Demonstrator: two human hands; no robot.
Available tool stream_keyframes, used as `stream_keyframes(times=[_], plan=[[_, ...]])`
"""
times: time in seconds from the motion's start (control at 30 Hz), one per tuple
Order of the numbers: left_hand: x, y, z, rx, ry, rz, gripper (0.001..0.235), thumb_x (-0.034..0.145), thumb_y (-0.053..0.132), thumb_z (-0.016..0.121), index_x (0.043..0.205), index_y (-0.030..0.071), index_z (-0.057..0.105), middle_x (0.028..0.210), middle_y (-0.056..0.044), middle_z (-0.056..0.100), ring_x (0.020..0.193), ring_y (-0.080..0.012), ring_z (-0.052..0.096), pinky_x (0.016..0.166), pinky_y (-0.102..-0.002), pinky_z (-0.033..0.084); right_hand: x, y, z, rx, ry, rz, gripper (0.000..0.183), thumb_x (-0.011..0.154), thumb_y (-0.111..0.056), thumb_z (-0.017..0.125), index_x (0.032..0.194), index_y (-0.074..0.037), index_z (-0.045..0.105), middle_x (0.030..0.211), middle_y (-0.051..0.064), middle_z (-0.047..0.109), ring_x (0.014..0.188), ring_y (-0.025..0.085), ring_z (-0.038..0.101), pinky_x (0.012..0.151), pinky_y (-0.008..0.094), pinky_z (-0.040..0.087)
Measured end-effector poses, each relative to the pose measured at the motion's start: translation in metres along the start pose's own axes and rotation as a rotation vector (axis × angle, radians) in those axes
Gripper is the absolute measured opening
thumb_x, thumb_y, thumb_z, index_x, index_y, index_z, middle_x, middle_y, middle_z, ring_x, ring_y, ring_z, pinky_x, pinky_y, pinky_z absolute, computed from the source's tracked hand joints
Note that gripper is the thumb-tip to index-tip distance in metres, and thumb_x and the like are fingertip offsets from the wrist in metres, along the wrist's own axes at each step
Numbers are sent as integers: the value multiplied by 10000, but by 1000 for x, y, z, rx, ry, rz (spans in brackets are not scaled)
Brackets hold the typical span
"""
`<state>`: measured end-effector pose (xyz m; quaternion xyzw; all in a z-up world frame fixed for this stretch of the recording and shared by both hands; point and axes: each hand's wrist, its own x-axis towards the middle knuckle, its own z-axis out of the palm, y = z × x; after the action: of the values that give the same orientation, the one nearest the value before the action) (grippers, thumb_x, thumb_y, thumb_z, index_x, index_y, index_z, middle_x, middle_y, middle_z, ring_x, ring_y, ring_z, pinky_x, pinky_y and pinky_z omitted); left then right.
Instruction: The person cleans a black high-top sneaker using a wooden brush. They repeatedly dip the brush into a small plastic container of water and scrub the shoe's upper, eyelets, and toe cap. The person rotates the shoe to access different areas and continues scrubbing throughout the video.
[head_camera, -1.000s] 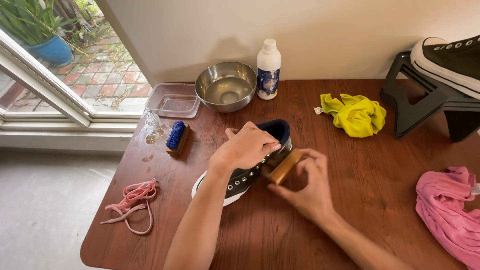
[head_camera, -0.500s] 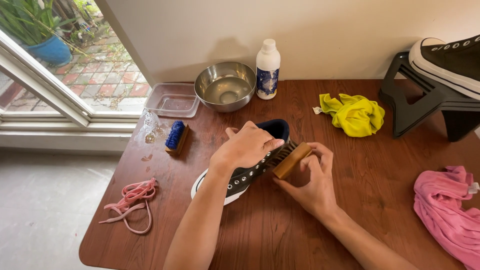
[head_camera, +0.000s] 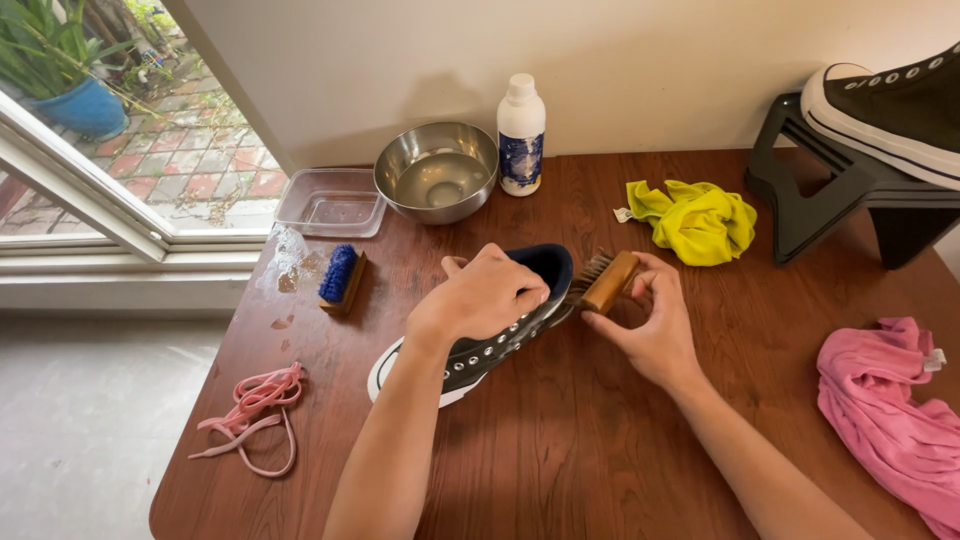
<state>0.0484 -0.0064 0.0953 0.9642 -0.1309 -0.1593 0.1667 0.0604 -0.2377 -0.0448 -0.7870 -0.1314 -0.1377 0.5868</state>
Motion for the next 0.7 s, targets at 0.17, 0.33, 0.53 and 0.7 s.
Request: stream_keyframes(times=[0.17,0.33,0.53,0.7], plan=[[1,-2,5,3,-36,-5,321,998,476,503,846,233,649,816,44,619,1133,-157,498,1092,-573,220,-1,-1,-4,289,-189,-37,676,625,-138,965,969,-126,384,1528,83,406,1379,236,467,1070,389,454],[-14,16,-12,-73,-31,-2,502,959,510,584,1349,195,614,1247,-13,706,1275,-204,467,1146,-624,146,0,-3,-10,279,-172,-60,653,631,-111,960,924,-91,376,1530,151,380,1413,306,456,1078,463,464],[5,3,7,6,16,-30,294,1004,377,512,1225,297,689,1072,92,737,1206,-150,492,1130,-616,175,0,-14,-16,-37,-235,-41,666,556,-173,1002,919,-70,454,1425,159,483,1308,380,550,1057,479,520],[1,2,3,5,-18,-21,409,953,443,564,1339,324,630,1197,104,720,1257,-141,473,1137,-593,191,-5,-21,-9,33,-185,-45,672,583,-206,1003,930,-99,437,1467,138,455,1324,343,542,1047,448,508]])
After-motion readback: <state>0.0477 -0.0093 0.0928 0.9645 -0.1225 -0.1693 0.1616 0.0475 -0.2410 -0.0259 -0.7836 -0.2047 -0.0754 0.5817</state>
